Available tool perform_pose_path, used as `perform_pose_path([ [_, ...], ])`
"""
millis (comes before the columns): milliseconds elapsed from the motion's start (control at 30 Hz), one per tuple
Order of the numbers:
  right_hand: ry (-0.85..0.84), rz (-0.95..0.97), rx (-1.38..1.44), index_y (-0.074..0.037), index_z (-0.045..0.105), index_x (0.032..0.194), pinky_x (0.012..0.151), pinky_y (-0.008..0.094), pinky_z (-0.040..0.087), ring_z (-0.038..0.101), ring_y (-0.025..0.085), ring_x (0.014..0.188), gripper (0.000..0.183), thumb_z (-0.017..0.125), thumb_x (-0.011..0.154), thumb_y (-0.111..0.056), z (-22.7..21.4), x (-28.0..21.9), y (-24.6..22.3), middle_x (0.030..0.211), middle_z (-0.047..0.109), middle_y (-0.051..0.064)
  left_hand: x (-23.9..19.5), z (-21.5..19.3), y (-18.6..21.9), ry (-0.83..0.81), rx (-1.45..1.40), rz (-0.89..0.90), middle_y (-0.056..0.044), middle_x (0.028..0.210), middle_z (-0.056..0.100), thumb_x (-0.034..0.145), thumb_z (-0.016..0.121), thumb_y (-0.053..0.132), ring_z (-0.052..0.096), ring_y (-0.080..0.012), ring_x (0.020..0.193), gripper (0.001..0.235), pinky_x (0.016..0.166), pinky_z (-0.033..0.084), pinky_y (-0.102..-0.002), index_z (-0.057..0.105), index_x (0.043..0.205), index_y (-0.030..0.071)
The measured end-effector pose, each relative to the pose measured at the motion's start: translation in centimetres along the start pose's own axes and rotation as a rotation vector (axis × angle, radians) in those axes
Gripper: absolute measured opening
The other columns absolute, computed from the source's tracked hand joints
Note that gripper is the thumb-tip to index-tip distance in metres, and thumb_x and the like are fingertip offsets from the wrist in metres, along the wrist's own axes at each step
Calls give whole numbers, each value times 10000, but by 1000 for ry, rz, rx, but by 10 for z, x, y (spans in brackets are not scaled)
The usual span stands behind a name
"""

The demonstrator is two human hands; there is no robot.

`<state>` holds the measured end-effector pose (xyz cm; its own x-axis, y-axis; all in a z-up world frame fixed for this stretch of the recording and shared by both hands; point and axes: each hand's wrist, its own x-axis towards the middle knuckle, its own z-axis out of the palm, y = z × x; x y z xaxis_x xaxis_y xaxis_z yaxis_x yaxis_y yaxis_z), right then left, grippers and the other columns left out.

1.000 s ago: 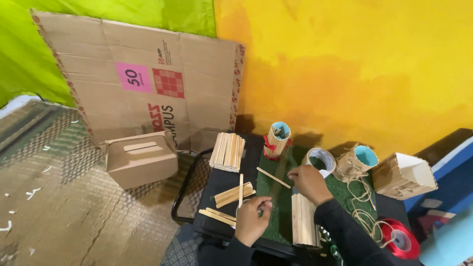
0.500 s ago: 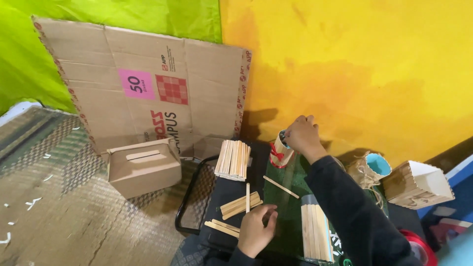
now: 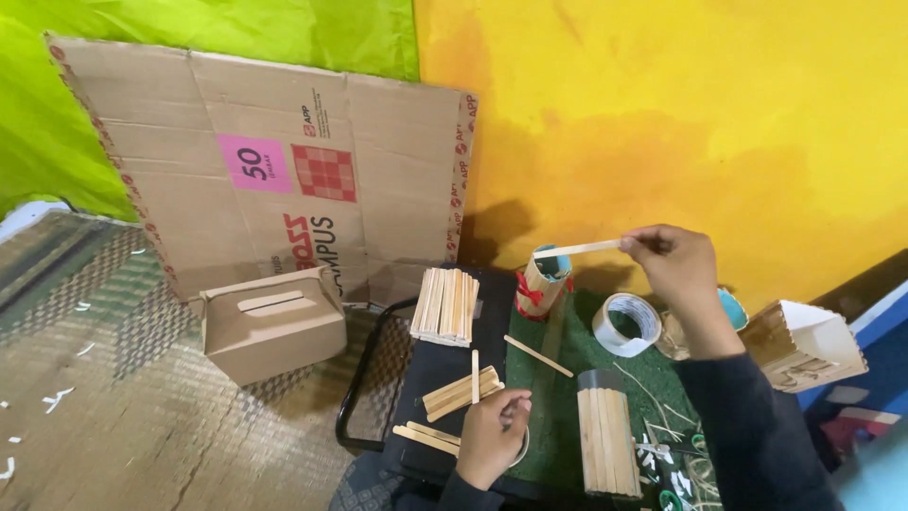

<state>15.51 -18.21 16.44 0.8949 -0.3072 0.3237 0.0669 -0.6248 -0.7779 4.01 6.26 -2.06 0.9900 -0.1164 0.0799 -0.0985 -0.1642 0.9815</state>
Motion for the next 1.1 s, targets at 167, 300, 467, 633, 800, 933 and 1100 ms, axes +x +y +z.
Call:
perform_pose_path([
  [167,26,168,387,87,744,1064,754,257,547,666,187,808,143,702,934,45,-19,-83,12,946,744,153,-5,9,8,0,-210,14,-63,849,823,886,679,86,738,-106,692,205,664,590,-211,790,1038,4],
  [300,52,388,572,129,731,1066,900,359,591,726,284,897,178,696,904,62,-22,-153,18,984,772,242,-16,16,30,4,-439,-1,-136,895,837,889,749,136,779,-148,747,259,712,615,-228,798,1063,-50],
  [467,-27,449,691,169,767,944,843,411,610,763,338,847,121,722,840,126,-1,-230,99,920,805,297,-33,39,42,-42,-737,6,-215,999,796,891,746,86,763,-220,879,307,834,629,-301,720,1115,-123],
  [633,-170,539,726,172,797,847,782,359,581,741,283,754,56,768,800,182,4,-285,139,805,812,248,-42,68,36,-108,-653,-50,-129,884,771,863,789,27,705,-156,768,190,730,571,-255,754,1023,-71],
  [800,-12,565,715,144,784,962,518,251,380,549,167,601,157,698,841,195,-17,-295,156,810,746,172,-50,95,40,-164,-467,11,-81,904,787,835,799,-8,672,-93,718,158,646,517,-192,771,989,-29],
  [933,-10,613,619,93,736,1211,549,267,427,574,183,615,377,743,836,136,-25,-278,148,794,726,147,-40,98,64,97,64,402,-38,1106,745,757,784,62,701,-210,984,297,874,549,-319,719,1047,71],
  [1100,-27,610,536,101,868,1016,471,248,383,487,149,505,215,810,813,65,-13,-282,162,633,705,123,-37,111,32,-60,152,292,-222,1599,335,877,686,104,398,-384,1446,528,1123,375,-472,630,1399,163],
])
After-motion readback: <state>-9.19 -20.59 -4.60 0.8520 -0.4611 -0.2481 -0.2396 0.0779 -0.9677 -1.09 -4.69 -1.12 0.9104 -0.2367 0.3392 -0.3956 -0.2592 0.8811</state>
